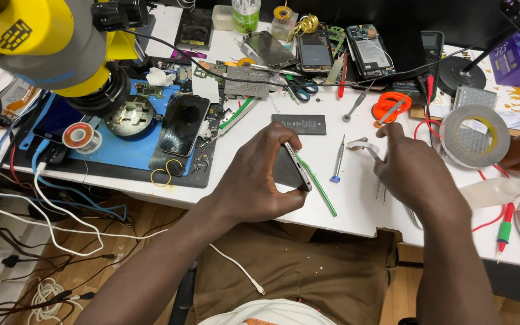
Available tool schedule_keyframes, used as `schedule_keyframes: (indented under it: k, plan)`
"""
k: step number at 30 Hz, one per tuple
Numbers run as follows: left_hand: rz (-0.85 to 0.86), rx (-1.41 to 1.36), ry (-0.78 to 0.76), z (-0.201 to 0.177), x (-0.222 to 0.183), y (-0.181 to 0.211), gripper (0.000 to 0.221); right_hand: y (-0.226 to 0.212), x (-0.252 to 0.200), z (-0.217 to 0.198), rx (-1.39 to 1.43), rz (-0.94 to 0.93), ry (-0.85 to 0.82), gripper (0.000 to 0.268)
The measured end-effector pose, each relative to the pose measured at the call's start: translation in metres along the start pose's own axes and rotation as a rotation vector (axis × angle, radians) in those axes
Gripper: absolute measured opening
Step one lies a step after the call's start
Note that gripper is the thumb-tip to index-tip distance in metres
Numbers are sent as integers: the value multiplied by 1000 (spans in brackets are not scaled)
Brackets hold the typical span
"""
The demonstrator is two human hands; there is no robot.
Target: Cleaning adhesive and debris from a mobile phone frame using a brush and a small tool.
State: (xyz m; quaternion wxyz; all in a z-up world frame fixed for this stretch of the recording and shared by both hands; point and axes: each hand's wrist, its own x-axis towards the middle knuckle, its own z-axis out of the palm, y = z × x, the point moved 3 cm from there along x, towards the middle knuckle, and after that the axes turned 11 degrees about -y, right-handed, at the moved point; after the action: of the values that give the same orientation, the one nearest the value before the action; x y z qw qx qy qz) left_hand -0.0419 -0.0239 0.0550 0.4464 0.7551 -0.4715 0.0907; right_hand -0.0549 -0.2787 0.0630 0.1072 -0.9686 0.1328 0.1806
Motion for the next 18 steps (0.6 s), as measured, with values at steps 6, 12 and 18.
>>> schedule_keyframes:
  k: [6,12,18]
  plan:
    - [-34,5,-4,0,0,0,56,1,-17,-9,-82,-28,51,53]
    - [-25,1,-6,-3,1,3,56,-20,-47,-34,418,-93,164,77]
    - [-14,-8,-55,1,1,5,58,-16,-41,-27,1140,-572,392,74]
